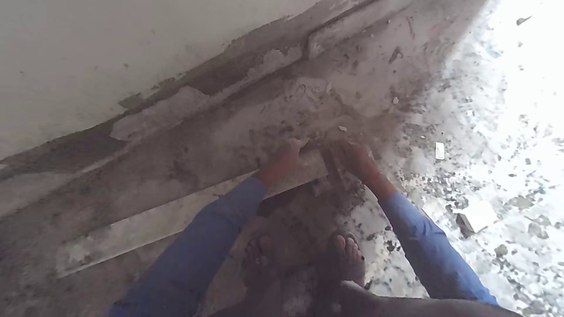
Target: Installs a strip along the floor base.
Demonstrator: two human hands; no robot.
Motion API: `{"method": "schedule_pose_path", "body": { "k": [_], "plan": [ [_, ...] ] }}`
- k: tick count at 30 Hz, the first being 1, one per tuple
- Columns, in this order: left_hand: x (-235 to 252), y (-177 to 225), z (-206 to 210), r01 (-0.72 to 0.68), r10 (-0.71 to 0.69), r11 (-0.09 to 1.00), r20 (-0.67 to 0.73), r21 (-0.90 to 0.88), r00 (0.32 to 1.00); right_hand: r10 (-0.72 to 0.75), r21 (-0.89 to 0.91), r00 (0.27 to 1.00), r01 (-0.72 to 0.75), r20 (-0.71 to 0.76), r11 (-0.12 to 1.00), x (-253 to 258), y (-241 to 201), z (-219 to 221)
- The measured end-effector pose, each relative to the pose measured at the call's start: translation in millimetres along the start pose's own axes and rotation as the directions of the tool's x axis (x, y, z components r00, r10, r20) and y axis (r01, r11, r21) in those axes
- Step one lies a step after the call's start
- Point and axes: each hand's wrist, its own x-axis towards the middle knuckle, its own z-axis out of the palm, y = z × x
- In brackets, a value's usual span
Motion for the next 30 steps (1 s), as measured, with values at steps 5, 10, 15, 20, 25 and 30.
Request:
{"method": "schedule_pose_path", "body": {
  "k": [5, 10, 15, 20, 25, 30],
  "plan": [
    [1, -1, 1, -0.015, 0.015, 1.000, -0.008, 0.001, 1.000, 0.045, -0.025, 0.997, -0.043, 0.060, 0.999, -3, -12, -9],
    [-4, 4, 0, -0.042, 0.040, 0.998, -0.045, -0.039, 0.998, 0.043, 0.056, 0.999, -0.043, 0.000, 0.998, -3, -7, -4],
    [0, 3, -1, 0.004, -0.003, 1.000, -0.020, 0.008, 1.000, -0.035, 0.029, 0.996, 0.038, -0.081, 0.999, 0, 4, 4],
    [1, 2, 0, 0.015, -0.015, 1.000, -0.013, -0.009, 1.000, -0.043, 0.009, 0.994, 0.044, -0.098, 0.999, -2, 2, 6],
    [9, 0, 0, 0.043, -0.045, 0.998, 0.049, 0.034, 0.998, -0.036, -0.006, 0.994, 0.035, -0.102, 0.999, -4, -2, 3],
    [3, 1, 1, 0.040, -0.040, 0.999, 0.011, 0.004, 0.999, -0.037, -0.018, 0.995, 0.035, -0.088, 0.999, -5, 0, 3]
  ]
}}
